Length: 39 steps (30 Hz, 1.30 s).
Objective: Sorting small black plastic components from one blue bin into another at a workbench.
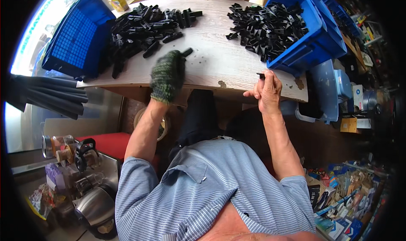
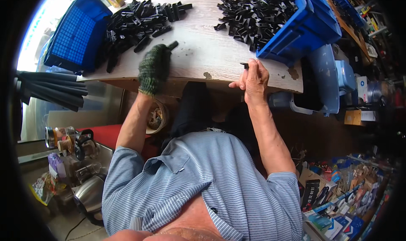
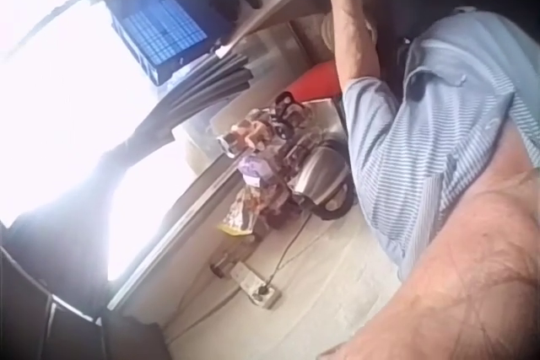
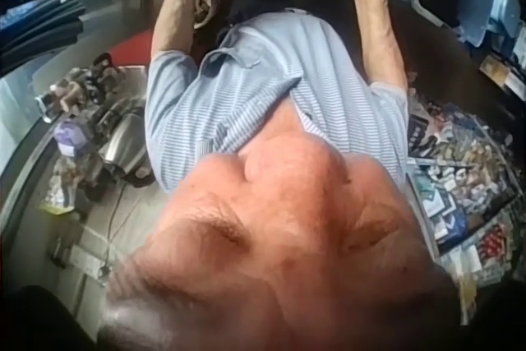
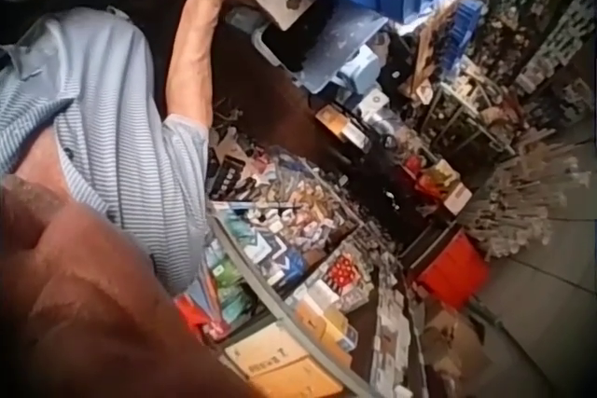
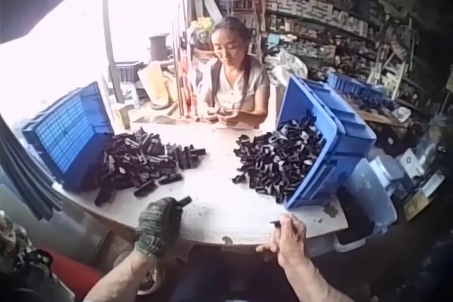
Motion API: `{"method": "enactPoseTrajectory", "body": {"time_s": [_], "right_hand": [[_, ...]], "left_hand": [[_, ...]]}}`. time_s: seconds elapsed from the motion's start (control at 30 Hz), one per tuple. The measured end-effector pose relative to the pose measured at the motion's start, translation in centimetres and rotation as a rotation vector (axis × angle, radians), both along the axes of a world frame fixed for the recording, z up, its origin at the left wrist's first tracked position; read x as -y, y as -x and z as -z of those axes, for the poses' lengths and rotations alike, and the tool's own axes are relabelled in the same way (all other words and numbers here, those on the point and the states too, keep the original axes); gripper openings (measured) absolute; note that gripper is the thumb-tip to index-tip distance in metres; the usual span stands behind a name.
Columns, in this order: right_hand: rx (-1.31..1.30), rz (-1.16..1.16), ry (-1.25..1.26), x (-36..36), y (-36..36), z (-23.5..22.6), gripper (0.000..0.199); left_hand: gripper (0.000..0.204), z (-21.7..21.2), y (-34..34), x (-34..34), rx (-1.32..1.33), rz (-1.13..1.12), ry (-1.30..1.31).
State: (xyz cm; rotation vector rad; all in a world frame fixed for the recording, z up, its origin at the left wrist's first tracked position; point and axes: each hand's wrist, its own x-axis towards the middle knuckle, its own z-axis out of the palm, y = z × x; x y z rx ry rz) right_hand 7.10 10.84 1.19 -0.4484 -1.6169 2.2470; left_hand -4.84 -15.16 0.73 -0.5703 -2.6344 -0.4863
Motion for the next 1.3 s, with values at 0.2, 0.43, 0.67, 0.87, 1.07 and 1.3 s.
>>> {"method": "enactPoseTrajectory", "body": {"time_s": [0.2, 0.43, 0.67, 0.87, 1.07, 1.3], "right_hand": [[-0.020, 0.042, 0.061, 0.6, 0.2, 0.2, 0.032], [0.048, 0.208, 0.010, 0.5, 0.2, 1.5, 0.027], [0.065, 0.322, -0.025, 1.1, 0.3, 0.9, 0.026], [0.111, 0.298, 0.075, 2.3, -0.3, -0.1, 0.029], [-0.049, 0.308, 0.078, 0.8, -0.3, 2.2, 0.029], [0.045, 0.252, -0.015, 1.0, -0.5, 0.4, 0.023]], "left_hand": [[0.016, -1.7, -6.6, -8.0, 0.535, 0.631, -0.818], [0.021, -0.2, -6.7, -11.3, 0.503, 0.639, -0.789], [0.027, -0.6, -8.7, -13.3, 0.351, 0.550, -0.771], [0.039, 0.0, -8.9, -14.1, 0.523, 0.418, -0.842], [0.042, -0.8, -9.0, -15.5, 0.501, 0.410, -0.621], [0.030, 0.0, -7.5, -13.8, 0.390, 0.602, -0.742]]}}
